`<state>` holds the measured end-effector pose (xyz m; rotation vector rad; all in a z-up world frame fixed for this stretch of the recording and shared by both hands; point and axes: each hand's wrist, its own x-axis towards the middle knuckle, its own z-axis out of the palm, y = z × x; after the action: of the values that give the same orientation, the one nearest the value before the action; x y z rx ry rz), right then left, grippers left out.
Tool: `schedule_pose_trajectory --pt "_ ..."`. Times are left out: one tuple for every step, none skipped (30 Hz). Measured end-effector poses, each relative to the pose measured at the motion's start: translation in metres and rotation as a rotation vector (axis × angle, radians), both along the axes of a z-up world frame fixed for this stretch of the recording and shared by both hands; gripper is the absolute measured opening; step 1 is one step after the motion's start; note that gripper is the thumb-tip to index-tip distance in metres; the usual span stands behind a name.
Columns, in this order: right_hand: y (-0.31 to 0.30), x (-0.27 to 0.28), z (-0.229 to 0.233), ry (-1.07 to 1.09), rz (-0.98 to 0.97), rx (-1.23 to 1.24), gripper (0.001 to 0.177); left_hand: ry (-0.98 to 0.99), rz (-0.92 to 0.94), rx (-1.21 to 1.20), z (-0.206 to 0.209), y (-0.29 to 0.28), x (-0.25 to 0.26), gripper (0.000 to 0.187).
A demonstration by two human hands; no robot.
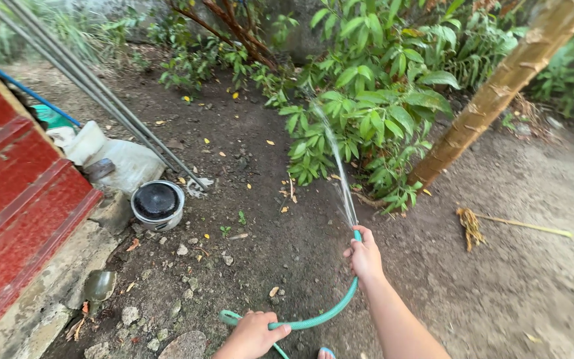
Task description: Watering trees and plants in a backyard using a garden hose.
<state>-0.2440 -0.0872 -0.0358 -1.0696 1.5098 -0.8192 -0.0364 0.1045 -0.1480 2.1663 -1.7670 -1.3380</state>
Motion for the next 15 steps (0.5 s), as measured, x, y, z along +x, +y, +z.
schedule_pose_trajectory --pt "0.003 -0.003 0.004 0.064 0.007 0.033 0.036 -0.014 0.025 -0.041 -0.001 0.001 -0.002 0.049" --pt "0.005 -0.007 0.008 0.065 -0.002 0.042 0.036 -0.012 0.016 -0.033 0.003 0.001 -0.006 0.049" --pt "0.007 -0.01 0.011 0.091 0.025 0.032 0.036 -0.022 -0.011 -0.045 0.006 0.001 -0.01 0.047" --pt "0.008 -0.013 0.015 0.117 0.055 0.021 0.036 -0.031 -0.034 -0.057 0.01 0.0 -0.013 0.047" --pt "0.013 -0.014 0.027 0.119 0.05 0.028 0.036 -0.028 -0.04 -0.05 0.027 -0.001 -0.016 0.047" --pt "0.017 -0.014 0.038 0.144 0.071 0.005 0.036 -0.021 -0.052 0.01 0.044 -0.001 -0.02 0.043" --pt "0.022 -0.015 0.05 0.169 0.092 -0.019 0.036 -0.014 -0.065 0.07 0.06 -0.002 -0.023 0.039" --pt "0.017 -0.02 0.041 0.172 0.092 -0.01 0.036 -0.011 -0.066 0.079 0.053 -0.004 -0.025 0.039" --pt "0.014 -0.025 0.033 0.136 0.091 -0.023 0.037 -0.011 -0.07 0.027 0.047 -0.006 -0.027 0.041" --pt "0.01 -0.03 0.025 0.1 0.088 -0.036 0.038 -0.012 -0.075 -0.025 0.04 -0.007 -0.029 0.044" --pt "0.017 -0.032 0.03 0.103 0.087 -0.027 0.038 -0.008 -0.077 -0.016 0.049 -0.005 -0.033 0.044" --pt "0.021 -0.033 0.037 0.164 0.139 0.029 0.037 0.006 -0.11 0.035 0.059 -0.006 -0.035 0.039" --pt "0.024 -0.034 0.044 0.224 0.192 0.085 0.035 0.021 -0.144 0.087 0.07 -0.007 -0.038 0.035" --pt "0.026 -0.037 0.046 0.224 0.188 0.085 0.035 0.02 -0.147 0.086 0.071 -0.007 -0.039 0.035" --pt "0.028 -0.04 0.048 0.22 0.224 0.115 0.034 0.039 -0.151 0.081 0.071 -0.007 -0.04 0.034"
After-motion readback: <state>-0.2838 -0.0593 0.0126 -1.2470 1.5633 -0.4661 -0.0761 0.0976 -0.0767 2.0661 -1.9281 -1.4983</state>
